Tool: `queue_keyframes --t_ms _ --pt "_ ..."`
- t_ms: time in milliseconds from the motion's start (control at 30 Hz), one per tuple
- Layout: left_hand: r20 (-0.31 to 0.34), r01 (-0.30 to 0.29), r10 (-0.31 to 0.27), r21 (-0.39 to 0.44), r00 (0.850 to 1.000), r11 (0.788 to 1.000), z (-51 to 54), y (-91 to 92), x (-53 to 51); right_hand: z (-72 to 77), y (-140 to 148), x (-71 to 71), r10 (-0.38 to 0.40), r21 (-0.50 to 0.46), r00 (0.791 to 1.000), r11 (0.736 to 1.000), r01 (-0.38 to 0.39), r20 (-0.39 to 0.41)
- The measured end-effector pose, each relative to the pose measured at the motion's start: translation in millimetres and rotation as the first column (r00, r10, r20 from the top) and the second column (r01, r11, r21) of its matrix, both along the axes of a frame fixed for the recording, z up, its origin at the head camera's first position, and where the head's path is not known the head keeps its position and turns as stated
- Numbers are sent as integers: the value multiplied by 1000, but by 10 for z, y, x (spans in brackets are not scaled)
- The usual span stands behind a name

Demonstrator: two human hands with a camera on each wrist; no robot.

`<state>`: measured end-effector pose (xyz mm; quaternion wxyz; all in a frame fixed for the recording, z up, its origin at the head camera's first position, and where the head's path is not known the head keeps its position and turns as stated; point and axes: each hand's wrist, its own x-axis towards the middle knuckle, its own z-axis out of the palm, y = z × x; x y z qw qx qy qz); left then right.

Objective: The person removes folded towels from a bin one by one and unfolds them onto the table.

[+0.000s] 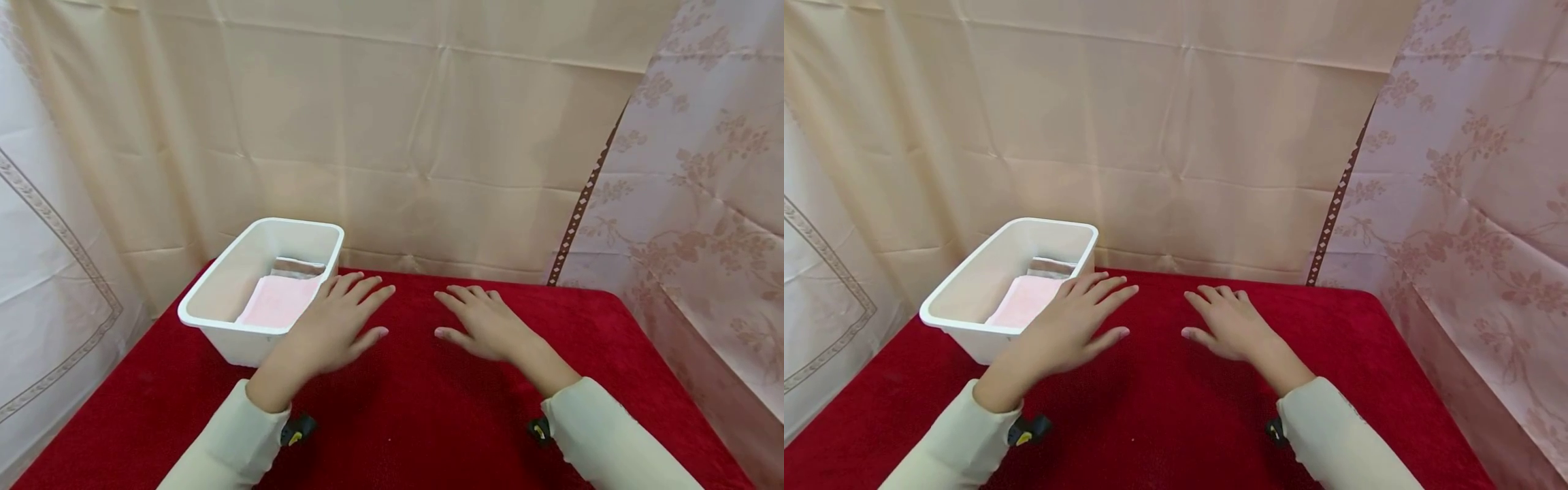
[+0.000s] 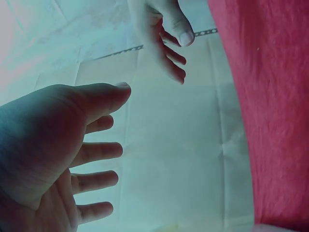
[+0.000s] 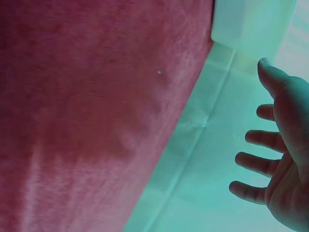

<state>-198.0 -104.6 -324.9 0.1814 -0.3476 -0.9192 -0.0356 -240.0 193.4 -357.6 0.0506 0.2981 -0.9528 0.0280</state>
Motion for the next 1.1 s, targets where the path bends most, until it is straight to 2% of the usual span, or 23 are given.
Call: queue_keyframes --t_ms 233,467,733,900,1100 --pt "8 -45 45 55 999 997 97 -188 -19 155 -120 -121 53 24 998 998 -52 -43" --pt "-11 -58 60 123 998 991 141 -441 -47 300 -281 -222 98 47 994 994 -95 -49" --pt "24 -109 106 216 994 970 182 -798 -71 463 -498 -332 111 78 992 991 -105 -66" --pt "67 -176 164 247 984 953 211 -1082 -63 550 -653 -386 130 95 990 988 -124 -51" --pt "146 -273 240 282 960 920 233 -1449 -69 643 -833 -463 153 93 986 985 -146 -66"
